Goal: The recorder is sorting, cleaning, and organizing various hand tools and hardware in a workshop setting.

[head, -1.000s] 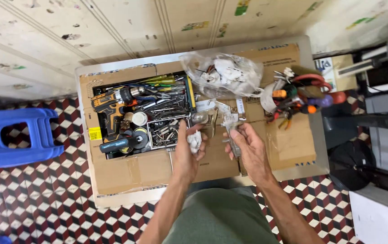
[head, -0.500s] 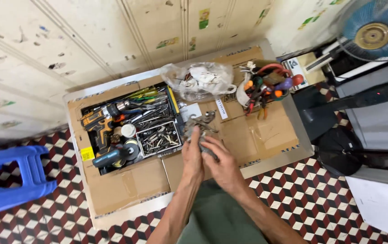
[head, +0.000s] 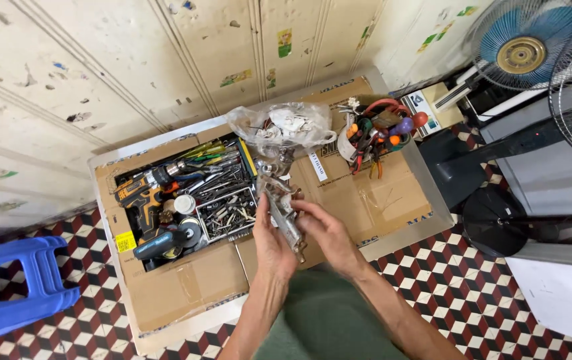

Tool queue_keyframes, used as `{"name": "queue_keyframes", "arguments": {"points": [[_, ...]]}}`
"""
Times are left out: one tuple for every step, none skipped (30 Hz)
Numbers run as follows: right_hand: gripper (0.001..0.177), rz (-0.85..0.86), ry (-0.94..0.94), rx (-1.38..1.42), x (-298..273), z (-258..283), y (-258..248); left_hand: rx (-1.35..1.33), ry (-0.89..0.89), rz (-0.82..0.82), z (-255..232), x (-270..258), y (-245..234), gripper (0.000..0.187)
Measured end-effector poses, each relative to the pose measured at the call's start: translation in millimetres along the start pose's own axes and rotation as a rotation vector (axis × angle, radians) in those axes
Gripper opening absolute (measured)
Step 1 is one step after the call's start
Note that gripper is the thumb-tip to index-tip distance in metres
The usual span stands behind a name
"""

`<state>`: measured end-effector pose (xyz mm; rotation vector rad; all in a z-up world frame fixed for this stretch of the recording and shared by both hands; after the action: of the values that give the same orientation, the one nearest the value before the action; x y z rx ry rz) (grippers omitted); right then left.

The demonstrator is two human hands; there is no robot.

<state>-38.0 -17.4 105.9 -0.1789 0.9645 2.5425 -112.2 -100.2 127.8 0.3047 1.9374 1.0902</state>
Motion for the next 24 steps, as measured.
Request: {"name": "queue_keyframes", "arguments": {"points": [[0.042, 0.005, 0.01, -0.003, 0.6, 7.4, 7.6, -0.008, 0.006, -0.006, 4.0, 4.1, -6.6, 0.045], [0.043, 0.083, -0.077, -0.342, 0.0, 18.6, 21.3, 0.01, -0.004, 0.002, 9.1, 7.0, -14.1, 0.044], [0.046, 0.165, -0.167, -0.679, -1.4, 27.1, 36.9, 0.029, -0.014, 0.011, 13.9, 9.8, -21.9, 0.044], [0.046, 0.18, -0.156, -0.678, -0.4, 25.4, 39.7, 0.02, -0.003, 0.001, 16.3, 12.5, -28.3, 0.044], [0.043, 0.113, -0.186, -0.856, 1.0, 27.2, 38.9, 0.005, 0.003, 0.024, 19.2, 15.2, -32.2, 0.042], [0.039, 0.041, -0.22, -1.036, 2.1, 30.3, 37.5, -0.01, 0.006, 0.051, 23.2, 18.9, -35.4, 0.04], [0.039, 0.055, -0.214, -1.037, 1.8, 22.1, 29.4, -0.018, 0.016, 0.045, 20.8, 18.1, -35.1, 0.04], [0.034, 0.01, -0.21, -0.982, 2.2, 17.4, 17.6, 0.021, 0.036, 0.073, 17.9, 17.9, -31.2, 0.038], [0.03, -0.036, -0.205, -0.926, 2.7, 12.7, 5.9, 0.061, 0.056, 0.1, 14.7, 17.7, -27.3, 0.037], [0.03, -0.021, -0.2, -0.931, -2.6, 11.4, -7.3, 0.05, 0.066, 0.096, 11.3, 19.7, -27.4, 0.037], [0.027, -0.202, -0.134, -0.85, -8.4, 12.4, -34.7, 0.203, 0.123, 0.079, 4.8, 21.4, -27.9, 0.04], [0.024, -0.377, -0.062, -0.763, -16.1, 9.6, -60.2, 0.358, 0.183, 0.054, -3.8, 21.5, -30.0, 0.042], [0.024, -0.36, -0.054, -0.767, -21.7, 26.0, -42.6, 0.349, 0.195, 0.042, -4.8, 25.4, -34.9, 0.042], [0.024, -0.364, -0.208, -0.75, -30.7, 52.0, -22.4, 0.418, 0.218, 0.056, -5.7, 28.7, -37.5, 0.044], [0.025, -0.365, -0.362, -0.729, -41.2, 78.5, -2.9, 0.488, 0.242, 0.069, -5.6, 32.1, -39.4, 0.047], [0.025, -0.366, -0.362, -0.725, -39.5, 88.5, 17.8, 0.491, 0.242, 0.068, -8.0, 26.7, -35.7, 0.047], [0.025, -0.278, -0.452, -0.827, -38.2, 102.8, 46.9, 0.501, 0.26, 0.058, -10.6, 21.4, -31.5, 0.047], [0.025, -0.196, -0.543, -0.932, -40.1, 117.4, 73.9, 0.511, 0.269, 0.055, -9.1, 16.7, -26.2, 0.046], [0.025, -0.206, -0.544, -0.933, -30.8, 121.3, 84.7, 0.515, 0.261, 0.06, -3.1, 17.6, -29.7, 0.046], [0.027, -0.214, -0.577, -1.095, -21.8, 124.9, 100.2, 0.552, 0.297, 0.092, -0.4, 17.3, -31.1, 0.042], [0.029, -0.221, -0.607, -1.258, -12.3, 128.0, 115.8, 0.589, 0.333, 0.125, 2.1, 16.7, -32.5, 0.039], [0.029, -0.223, -0.605, -1.256, -1.6, 121.0, 110.5, 0.592, 0.332, 0.124, 7.0, 20.3, -35.3, 0.039], [0.024, -0.178, -0.652, -1.324, 8.4, 113.3, 110.9, 0.579, 0.429, 0.213, 7.1, 20.3, -30.9, 0.039], [0.019, -0.131, -0.698, -1.392, 18.6, 105.1, 111.6, 0.563, 0.525, 0.302, 7.4, 19.5, -26.8, 0.041]]}}
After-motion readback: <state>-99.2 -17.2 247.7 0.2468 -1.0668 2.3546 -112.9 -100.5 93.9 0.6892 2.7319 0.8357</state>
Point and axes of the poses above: each hand's wrist, its own x-axis towards the middle knuckle, its own y-axis out of the palm, z = x × y, the point moved 7 cm from there along x, towards the middle knuckle, and after that the axes turned 1 degree about -x, right-handed, at the moved point
